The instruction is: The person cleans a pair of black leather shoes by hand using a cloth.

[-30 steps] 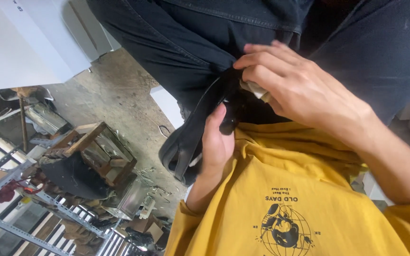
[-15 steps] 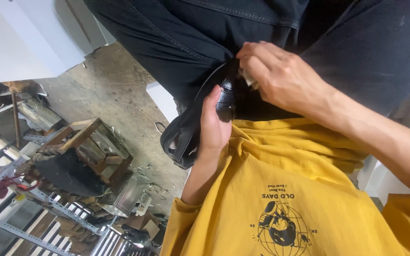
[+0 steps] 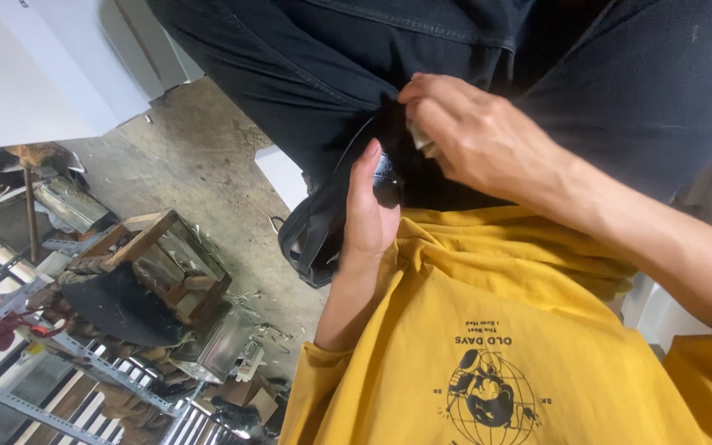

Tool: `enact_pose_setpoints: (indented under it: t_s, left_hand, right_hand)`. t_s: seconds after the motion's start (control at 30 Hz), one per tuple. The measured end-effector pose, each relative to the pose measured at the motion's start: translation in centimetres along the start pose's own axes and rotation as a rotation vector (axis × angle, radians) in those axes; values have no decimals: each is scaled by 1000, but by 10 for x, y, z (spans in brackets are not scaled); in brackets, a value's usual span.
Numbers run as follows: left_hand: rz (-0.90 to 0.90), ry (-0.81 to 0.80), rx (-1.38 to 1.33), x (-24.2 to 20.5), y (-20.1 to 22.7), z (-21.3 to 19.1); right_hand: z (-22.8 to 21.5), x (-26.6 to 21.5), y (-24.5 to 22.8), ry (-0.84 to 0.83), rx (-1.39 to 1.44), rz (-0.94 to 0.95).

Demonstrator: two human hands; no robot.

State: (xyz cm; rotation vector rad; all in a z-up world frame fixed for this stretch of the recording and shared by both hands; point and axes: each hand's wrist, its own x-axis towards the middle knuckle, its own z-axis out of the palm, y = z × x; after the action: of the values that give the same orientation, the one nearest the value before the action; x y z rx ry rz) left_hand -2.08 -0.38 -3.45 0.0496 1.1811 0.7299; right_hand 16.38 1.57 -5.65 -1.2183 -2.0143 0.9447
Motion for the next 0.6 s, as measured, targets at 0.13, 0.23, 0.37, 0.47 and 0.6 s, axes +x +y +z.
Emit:
enact_pose_setpoints:
  t_s: [0.13, 0.23, 0.37, 0.47, 0.6]
  left_hand:
    - [21, 44, -6, 4, -13, -8]
    - [-13, 111, -14, 5, -11, -1]
    - [-3, 109, -44, 9, -16, -12]
    - [-1, 142, -19, -1, -7, -8]
    - [72, -101, -145, -18, 11, 5]
  right_hand:
    - [1, -8, 11, -23, -87, 0]
    - [-7, -6, 10, -27, -41, 84]
    - [1, -7, 8, 23, -8, 24]
    - [-12, -7, 6, 60, 145, 139]
    - [-44, -7, -1, 310, 364, 290]
